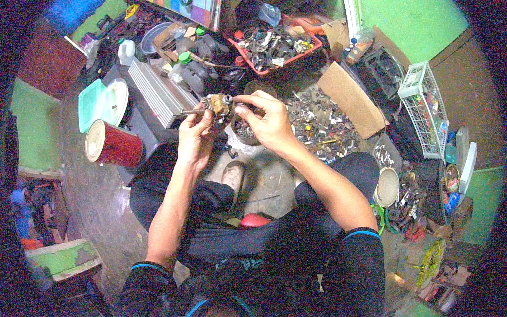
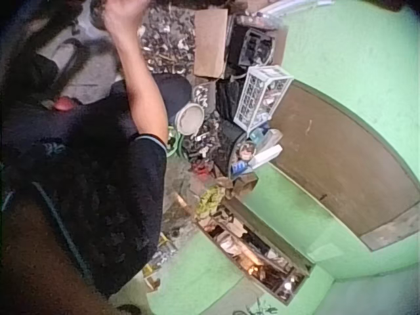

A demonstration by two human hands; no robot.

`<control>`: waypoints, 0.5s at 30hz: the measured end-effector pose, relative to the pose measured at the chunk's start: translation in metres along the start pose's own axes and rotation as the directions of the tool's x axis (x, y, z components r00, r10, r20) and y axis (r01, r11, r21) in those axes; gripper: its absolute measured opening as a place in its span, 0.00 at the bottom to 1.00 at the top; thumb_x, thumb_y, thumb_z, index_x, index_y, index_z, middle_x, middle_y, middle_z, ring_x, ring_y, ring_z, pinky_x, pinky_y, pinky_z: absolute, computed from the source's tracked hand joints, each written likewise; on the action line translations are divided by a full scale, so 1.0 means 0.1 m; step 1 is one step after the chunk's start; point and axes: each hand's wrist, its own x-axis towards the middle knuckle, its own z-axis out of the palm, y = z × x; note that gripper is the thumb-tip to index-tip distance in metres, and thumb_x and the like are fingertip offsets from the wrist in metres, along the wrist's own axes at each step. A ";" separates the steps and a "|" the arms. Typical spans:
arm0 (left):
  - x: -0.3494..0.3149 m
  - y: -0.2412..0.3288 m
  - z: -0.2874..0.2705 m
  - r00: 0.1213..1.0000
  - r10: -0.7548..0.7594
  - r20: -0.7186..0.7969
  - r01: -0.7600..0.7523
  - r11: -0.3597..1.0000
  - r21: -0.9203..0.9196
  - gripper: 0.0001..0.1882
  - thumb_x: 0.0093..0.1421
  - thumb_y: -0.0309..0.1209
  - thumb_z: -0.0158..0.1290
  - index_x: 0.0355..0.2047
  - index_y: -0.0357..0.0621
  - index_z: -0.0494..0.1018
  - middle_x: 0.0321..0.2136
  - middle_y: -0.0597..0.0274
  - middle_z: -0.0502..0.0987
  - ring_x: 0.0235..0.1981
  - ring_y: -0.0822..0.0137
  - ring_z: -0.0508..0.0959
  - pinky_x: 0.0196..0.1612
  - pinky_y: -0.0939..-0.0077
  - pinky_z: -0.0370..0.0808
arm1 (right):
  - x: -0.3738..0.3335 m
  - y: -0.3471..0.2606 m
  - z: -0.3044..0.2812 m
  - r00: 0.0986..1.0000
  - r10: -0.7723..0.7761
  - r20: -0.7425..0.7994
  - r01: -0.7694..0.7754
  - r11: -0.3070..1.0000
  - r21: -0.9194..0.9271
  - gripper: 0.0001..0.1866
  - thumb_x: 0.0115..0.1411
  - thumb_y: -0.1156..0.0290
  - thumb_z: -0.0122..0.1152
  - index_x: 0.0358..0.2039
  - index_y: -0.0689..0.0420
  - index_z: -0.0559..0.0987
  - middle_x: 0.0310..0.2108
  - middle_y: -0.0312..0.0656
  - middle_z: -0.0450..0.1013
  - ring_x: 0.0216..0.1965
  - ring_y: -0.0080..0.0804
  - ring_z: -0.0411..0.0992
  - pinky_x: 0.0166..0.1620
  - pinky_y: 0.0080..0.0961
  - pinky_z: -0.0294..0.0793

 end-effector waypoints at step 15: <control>0.09 0.21 -0.17 0.971 0.168 -0.169 -0.174 0.985 -0.020 0.26 0.60 0.29 0.55 0.56 0.33 0.61 0.42 0.58 0.74 0.42 0.67 0.76 0.41 0.69 0.78 | 0.22 0.29 -0.18 0.961 0.270 0.058 -0.274 0.908 0.318 0.13 0.62 0.72 0.57 0.44 0.67 0.75 0.33 0.43 0.74 0.21 0.23 0.72 0.25 0.21 0.76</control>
